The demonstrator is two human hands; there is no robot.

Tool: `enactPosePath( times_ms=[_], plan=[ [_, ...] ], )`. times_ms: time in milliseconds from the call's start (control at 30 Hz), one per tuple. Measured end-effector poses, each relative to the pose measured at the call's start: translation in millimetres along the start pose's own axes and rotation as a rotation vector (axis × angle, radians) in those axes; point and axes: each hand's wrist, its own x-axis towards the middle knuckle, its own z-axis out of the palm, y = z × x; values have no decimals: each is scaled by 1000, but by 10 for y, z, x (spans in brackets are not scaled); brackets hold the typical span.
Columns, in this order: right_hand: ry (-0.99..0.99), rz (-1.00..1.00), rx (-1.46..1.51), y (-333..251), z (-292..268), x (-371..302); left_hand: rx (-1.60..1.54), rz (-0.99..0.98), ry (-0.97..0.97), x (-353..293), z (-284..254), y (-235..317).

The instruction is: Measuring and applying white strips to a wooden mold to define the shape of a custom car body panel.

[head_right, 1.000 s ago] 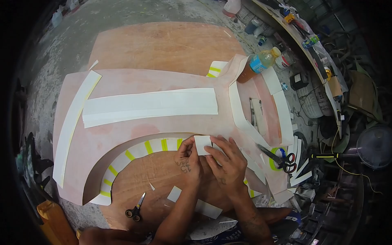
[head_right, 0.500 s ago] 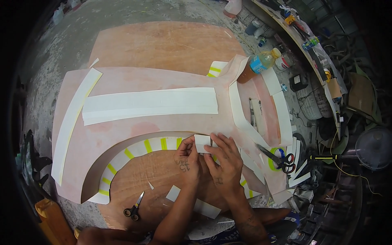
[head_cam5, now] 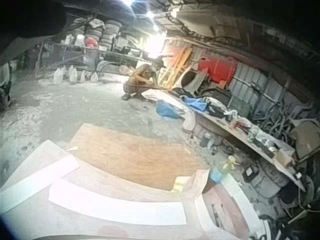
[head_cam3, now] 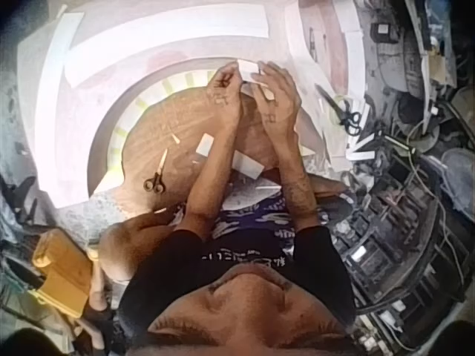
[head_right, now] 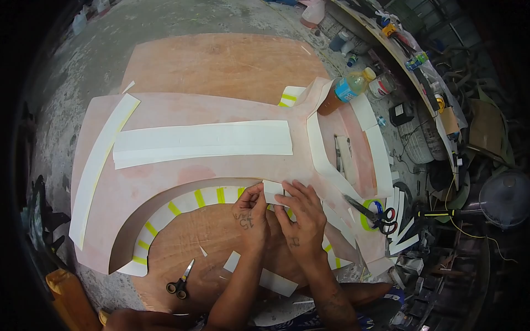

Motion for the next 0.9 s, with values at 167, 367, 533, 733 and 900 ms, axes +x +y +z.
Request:
enactPosePath(
  times_ms=[167, 367, 533, 733, 900],
  plan=[
    [-6, -15, 9, 4, -15, 29, 4, -12, 12, -29, 40, 39],
    [-21, -20, 12, -14, -42, 53, 6, 2, 13, -20, 37, -2],
    [-39, -25, 5, -15, -45, 58, 8, -6, 11, -25, 37, 13],
    [-43, -38, -3, 6, -48, 62, 41, 31, 10, -20, 19, -41],
    [-18, -28, 12, -7, -27, 40, 30, 20, 46, -26, 10, -71]
  ],
)
